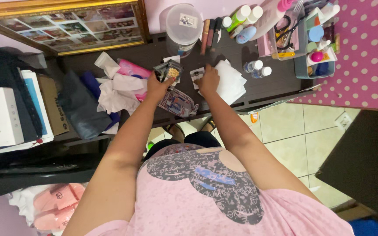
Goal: The person unpacks a white handbag and sorts various items on a cluttered desk, including a gift bag, papers, and small packets. They place a black pouch and other items into a drawer, then wipe the desk surface with a tissue.
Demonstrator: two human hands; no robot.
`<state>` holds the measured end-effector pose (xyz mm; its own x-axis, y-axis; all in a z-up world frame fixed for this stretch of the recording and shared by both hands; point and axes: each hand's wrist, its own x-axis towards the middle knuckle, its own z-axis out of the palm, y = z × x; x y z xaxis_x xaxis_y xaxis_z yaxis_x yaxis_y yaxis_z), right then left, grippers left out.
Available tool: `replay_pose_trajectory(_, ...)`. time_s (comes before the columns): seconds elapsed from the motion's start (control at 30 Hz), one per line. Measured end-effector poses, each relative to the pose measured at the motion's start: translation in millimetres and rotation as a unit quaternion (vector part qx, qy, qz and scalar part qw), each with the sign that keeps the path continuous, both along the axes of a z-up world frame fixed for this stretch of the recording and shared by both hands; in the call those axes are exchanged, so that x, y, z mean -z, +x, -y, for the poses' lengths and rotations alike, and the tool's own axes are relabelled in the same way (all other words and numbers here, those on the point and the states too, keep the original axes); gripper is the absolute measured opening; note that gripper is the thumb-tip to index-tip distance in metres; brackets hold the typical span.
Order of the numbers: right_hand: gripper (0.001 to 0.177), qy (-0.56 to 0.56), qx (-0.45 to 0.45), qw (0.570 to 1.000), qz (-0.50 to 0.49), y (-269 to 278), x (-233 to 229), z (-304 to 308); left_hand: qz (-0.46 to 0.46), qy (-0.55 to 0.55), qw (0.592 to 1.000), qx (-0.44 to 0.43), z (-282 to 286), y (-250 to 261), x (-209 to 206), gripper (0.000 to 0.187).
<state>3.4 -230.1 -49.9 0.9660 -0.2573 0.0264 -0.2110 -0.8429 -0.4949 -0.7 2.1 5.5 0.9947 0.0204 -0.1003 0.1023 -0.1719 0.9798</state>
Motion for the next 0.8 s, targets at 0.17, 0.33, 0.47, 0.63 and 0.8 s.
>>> replay_pose_trajectory(0.17, 0.031, 0.355, -0.009, 0.933, -0.058, -0.3, 11.5, 8.1, -0.015, 0.005, 0.992, -0.128, 0.5, 0.2, 3.2, 0.046)
replay_pose_trajectory(0.33, 0.024, 0.752, -0.017, 0.647, -0.122, 2.2, 4.7, -20.3, -0.053, -0.143, 0.985, -0.083, -4.3, 4.0, 33.1, 0.044)
replay_pose_trajectory(0.47, 0.025, 0.686, -0.021, 0.727, -0.027, -9.8, 7.2, -55.3, -0.145, -0.127, 0.977, -0.096, 16.7, 8.4, 48.3, 0.041)
replay_pose_trajectory(0.63, 0.022, 0.58, 0.008, 0.815, 0.001, -21.8, -11.2, -61.3, -0.091, 0.027, 0.995, -0.014, 29.5, 3.1, 7.9, 0.046)
replay_pose_trajectory(0.8, 0.011, 0.662, 0.031, 0.74, -0.113, -17.2, -36.5, -26.0, -0.207, -0.15, 0.966, 0.047, 27.4, 10.1, -5.3, 0.035)
